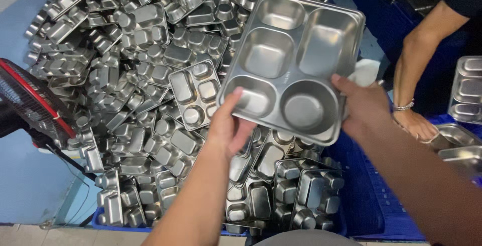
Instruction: The person picks up stainless steel compartment trays from a large pile and wipes them with a white cloth. The person places the wiped trays into a blue crate. Other people are visible in the background performing similar tasks.
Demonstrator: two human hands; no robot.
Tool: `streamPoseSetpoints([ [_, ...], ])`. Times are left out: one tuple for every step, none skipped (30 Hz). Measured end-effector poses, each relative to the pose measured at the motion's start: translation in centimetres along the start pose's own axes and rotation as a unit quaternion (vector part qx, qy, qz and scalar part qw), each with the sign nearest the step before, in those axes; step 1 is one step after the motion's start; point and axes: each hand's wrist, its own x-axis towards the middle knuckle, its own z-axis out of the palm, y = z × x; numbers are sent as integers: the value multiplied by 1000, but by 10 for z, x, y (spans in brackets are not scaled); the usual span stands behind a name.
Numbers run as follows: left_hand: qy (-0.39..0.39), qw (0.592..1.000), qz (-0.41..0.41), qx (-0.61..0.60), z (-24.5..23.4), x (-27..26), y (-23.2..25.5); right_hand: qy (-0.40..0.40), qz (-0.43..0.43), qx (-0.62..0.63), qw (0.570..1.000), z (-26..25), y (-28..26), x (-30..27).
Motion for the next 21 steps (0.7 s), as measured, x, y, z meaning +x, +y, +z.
streamPoseSetpoints([
  [6,997,35,-73,-1,4,-6,-23,-29,7,999,1,7,-2],
  [14,987,70,-147,0,6,-13,-22,-58,-71,996,-1,11,-4],
  [22,970,104,-220,1,6,-15,-22,-87,-149,985,-3,14,-5],
  [40,970,98,-217,1,7,-13,-18,-117,-224,967,-6,15,-4],
  [58,971,93,-213,2,10,-8,37,-211,-309,926,-11,9,0],
  [81,970,90,-212,3,7,-3,85,-299,-390,867,-15,-2,4],
  [72,973,95,-198,4,5,0,131,-382,-462,790,-15,-10,7],
  [58,977,98,-183,6,7,1,97,-401,-527,743,-11,-12,12],
  [43,980,100,-168,7,9,1,62,-417,-588,691,-6,-12,16],
  [26,981,103,-161,9,11,-2,25,-428,-644,633,1,-12,19],
  [9,982,106,-154,12,12,-7,-12,-437,-696,570,7,-12,19],
  [-8,983,108,-146,13,12,-8,-48,-441,-742,503,13,-14,15],
  [8,986,100,-132,12,12,-5,-78,-330,-711,616,19,-13,8],
  [24,988,93,-118,7,12,-1,-107,-211,-661,712,24,-5,1],
  [41,990,86,-104,3,12,1,-136,-86,-594,789,28,-2,-4],
  [42,990,86,-102,-1,10,3,-113,-35,-472,873,27,-7,-6],
  [44,990,86,-100,-5,6,3,-88,16,-339,937,26,-14,-4],
  [50,989,93,-101,-10,-1,3,-67,67,-200,975,29,-17,-2],
  [42,993,79,-82,-14,-5,1,-63,-36,-334,940,33,-21,2],
  [29,995,65,-65,-16,-4,-3,-55,-142,-459,875,35,-29,10],
  [17,997,51,-48,-17,-3,-8,-45,-245,-569,784,36,-34,17],
])
